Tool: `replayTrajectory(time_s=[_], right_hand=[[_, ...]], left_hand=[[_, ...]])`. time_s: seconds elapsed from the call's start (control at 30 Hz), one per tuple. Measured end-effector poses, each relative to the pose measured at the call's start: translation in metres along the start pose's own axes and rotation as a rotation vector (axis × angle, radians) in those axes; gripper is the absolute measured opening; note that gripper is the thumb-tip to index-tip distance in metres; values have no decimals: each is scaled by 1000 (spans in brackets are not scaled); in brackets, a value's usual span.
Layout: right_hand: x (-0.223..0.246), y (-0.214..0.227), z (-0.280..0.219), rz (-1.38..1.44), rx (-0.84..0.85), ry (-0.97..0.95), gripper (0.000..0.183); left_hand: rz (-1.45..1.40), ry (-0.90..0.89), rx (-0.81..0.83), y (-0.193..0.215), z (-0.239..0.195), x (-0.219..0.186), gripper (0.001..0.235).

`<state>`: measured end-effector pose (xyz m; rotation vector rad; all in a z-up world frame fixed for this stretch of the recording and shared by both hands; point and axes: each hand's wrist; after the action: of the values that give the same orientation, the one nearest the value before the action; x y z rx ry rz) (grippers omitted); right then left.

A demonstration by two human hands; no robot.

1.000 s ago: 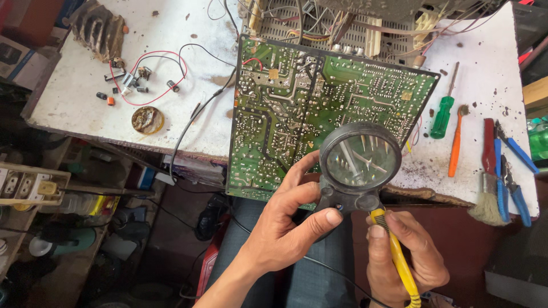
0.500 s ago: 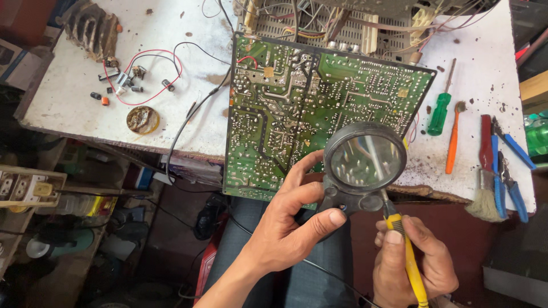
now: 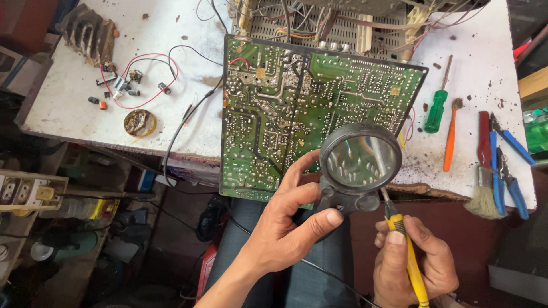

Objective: The person inspects a green circuit board using a magnifying glass and a yellow tool, then uses an orange brush to clean the board's surface. The person flips the board over and continues brushing the other side.

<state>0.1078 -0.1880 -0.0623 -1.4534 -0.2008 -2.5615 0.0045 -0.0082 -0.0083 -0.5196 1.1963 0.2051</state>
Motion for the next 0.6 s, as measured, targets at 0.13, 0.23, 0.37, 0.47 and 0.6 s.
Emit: replayTrajectory(time_s=[0.13, 0.23, 0.37, 0.47, 0.6], right_hand=[[-3, 1, -2, 33, -33, -6, 16], [-4, 3, -2, 61, -30, -3, 16], [-4, 6, -2, 53, -18, -16, 16], [-4, 7, -3, 47, -21, -18, 16], [-4, 6, -4, 41, -35, -28, 18]], left_hand=[[-3, 12, 0, -1, -1, 1, 33], [-20, 9, -3, -2, -1, 2, 32], [-9, 22, 2, -1, -2, 1, 33], [-24, 39, 1, -1, -4, 2, 33], [-54, 43, -8, -3, -6, 4, 33]])
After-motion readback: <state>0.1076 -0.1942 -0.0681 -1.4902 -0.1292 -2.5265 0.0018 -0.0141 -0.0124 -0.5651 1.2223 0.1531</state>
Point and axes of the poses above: each hand's wrist, its own z-axis towards the middle knuckle, its own y-axis out of the back of the hand, x = y × z, and after that the axes turned 7 degrees about -z, right-handed
